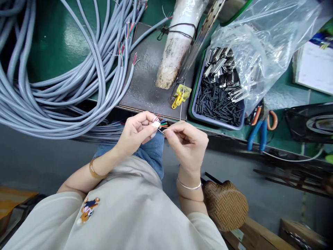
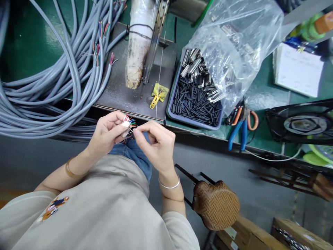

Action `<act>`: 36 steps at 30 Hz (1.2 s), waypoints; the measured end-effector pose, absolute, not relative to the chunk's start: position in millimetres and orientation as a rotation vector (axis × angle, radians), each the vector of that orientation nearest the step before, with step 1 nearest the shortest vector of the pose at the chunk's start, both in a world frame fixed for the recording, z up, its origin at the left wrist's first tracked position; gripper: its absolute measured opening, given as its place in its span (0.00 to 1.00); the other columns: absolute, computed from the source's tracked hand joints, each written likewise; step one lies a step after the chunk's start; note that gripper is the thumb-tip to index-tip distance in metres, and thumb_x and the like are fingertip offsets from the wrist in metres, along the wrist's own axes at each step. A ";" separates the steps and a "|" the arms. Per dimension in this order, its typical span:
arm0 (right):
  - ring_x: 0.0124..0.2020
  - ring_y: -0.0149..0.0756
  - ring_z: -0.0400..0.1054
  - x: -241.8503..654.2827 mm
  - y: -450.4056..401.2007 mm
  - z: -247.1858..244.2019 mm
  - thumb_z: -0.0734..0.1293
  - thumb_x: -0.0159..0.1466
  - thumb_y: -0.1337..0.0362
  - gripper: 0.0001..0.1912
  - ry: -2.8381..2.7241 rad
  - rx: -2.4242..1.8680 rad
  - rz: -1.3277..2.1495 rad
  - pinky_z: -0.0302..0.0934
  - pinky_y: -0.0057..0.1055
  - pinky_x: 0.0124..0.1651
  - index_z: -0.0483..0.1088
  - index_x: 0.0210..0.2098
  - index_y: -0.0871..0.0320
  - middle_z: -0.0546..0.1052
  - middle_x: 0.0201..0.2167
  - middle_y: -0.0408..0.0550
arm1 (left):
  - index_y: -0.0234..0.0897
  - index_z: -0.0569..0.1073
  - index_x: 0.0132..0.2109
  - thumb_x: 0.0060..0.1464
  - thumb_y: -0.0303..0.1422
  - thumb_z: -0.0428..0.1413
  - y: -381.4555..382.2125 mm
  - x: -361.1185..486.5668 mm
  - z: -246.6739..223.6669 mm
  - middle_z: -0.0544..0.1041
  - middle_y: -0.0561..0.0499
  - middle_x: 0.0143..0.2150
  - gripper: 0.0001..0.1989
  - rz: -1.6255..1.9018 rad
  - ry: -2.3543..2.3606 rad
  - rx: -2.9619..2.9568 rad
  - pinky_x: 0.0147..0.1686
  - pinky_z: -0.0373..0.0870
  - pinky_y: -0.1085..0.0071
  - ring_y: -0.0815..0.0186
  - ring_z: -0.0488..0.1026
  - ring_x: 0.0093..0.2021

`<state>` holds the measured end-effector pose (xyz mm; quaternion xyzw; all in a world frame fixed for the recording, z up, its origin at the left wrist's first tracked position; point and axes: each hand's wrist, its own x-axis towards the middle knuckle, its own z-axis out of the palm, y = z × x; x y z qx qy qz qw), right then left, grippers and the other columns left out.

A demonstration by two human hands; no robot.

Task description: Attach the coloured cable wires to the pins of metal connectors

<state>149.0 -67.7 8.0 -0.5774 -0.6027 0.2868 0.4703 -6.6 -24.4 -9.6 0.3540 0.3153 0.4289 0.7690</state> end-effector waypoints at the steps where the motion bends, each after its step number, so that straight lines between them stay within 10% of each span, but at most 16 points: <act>1: 0.23 0.25 0.60 149.7 -68.5 7.4 0.70 0.67 0.62 0.08 -1.438 -1.416 0.689 0.52 0.28 0.26 0.77 0.31 0.55 0.74 0.25 0.39 | 0.35 0.72 0.33 0.53 0.37 0.67 -22.4 -8.4 -9.9 0.65 0.59 0.20 0.13 0.888 0.642 0.704 0.14 0.50 0.81 0.79 0.55 0.17; 16: 0.19 0.25 0.64 135.4 -69.1 11.3 0.70 0.68 0.66 0.09 -1.694 -1.270 0.373 0.57 0.28 0.25 0.80 0.44 0.47 0.75 0.21 0.37 | 0.41 0.49 0.21 0.22 0.59 0.70 -15.0 -42.9 -63.9 0.52 0.62 0.10 0.41 0.636 0.576 0.610 0.10 0.51 0.73 0.74 0.50 0.07; 36: 0.29 0.29 0.70 146.5 -63.5 -1.7 0.72 0.65 0.64 0.08 -1.639 -1.270 0.701 0.65 0.29 0.31 0.80 0.44 0.53 0.80 0.32 0.44 | 0.34 0.70 0.28 0.46 0.38 0.70 -12.6 -27.8 -14.7 0.60 0.60 0.18 0.17 0.641 0.658 0.722 0.15 0.44 0.81 0.79 0.52 0.17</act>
